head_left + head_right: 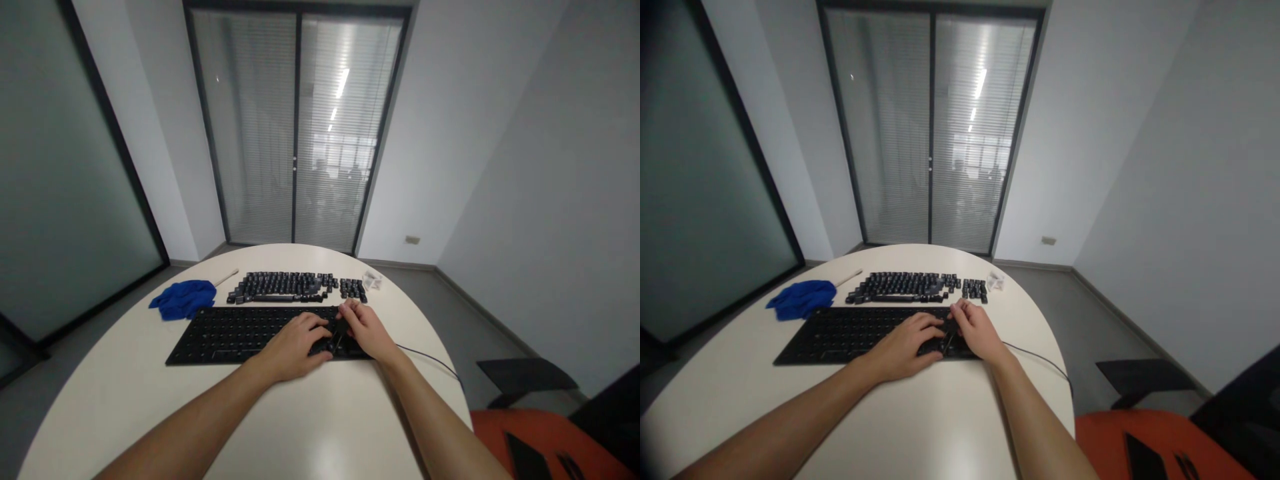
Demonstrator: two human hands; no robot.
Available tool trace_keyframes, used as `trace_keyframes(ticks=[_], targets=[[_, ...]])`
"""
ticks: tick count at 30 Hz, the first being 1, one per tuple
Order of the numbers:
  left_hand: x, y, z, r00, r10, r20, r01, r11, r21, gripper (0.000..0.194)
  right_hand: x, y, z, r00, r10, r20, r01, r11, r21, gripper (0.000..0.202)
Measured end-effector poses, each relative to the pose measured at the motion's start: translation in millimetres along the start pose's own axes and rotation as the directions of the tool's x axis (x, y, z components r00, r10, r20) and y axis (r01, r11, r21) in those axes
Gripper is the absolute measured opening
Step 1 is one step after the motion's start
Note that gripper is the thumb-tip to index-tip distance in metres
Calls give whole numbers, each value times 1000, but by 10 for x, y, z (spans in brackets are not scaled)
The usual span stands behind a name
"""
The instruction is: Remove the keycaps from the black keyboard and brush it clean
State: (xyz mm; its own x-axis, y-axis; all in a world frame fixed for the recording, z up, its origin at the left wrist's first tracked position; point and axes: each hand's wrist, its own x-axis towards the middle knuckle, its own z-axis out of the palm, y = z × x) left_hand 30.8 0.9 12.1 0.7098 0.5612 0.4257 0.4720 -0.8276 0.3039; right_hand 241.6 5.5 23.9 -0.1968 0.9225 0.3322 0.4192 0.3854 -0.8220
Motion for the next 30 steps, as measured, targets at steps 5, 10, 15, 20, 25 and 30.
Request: trace_keyframes(ticks=[5, 10, 15, 20, 25, 30], targets=[[-9, 4, 14, 1000, 24, 8, -24, 998, 57, 29, 18, 77, -10, 999, 37, 3, -37, 998, 54, 43], [-9, 45, 5, 999, 45, 4, -45, 997, 63, 34, 18, 26, -2, 999, 35, -20, -33, 998, 58, 41], [4, 87, -26, 999, 52, 14, -53, 997, 56, 29, 22, -4, 12, 996, 64, -60, -62, 997, 38, 40], [20, 80, -21, 995, 86, 51, -90, 992, 89, 20, 21, 29, 8, 995, 76, -63, -74, 997, 37, 39], [36, 40, -5, 995, 103, 0, -102, 993, 54, 21, 32, 97, -5, 990, 109, -91, -107, 994, 18, 41], [36, 51, 43, 997, 42, -63, -39, 997, 60, 19, 40, 114, -5, 991, 98, -93, -96, 995, 21, 39]])
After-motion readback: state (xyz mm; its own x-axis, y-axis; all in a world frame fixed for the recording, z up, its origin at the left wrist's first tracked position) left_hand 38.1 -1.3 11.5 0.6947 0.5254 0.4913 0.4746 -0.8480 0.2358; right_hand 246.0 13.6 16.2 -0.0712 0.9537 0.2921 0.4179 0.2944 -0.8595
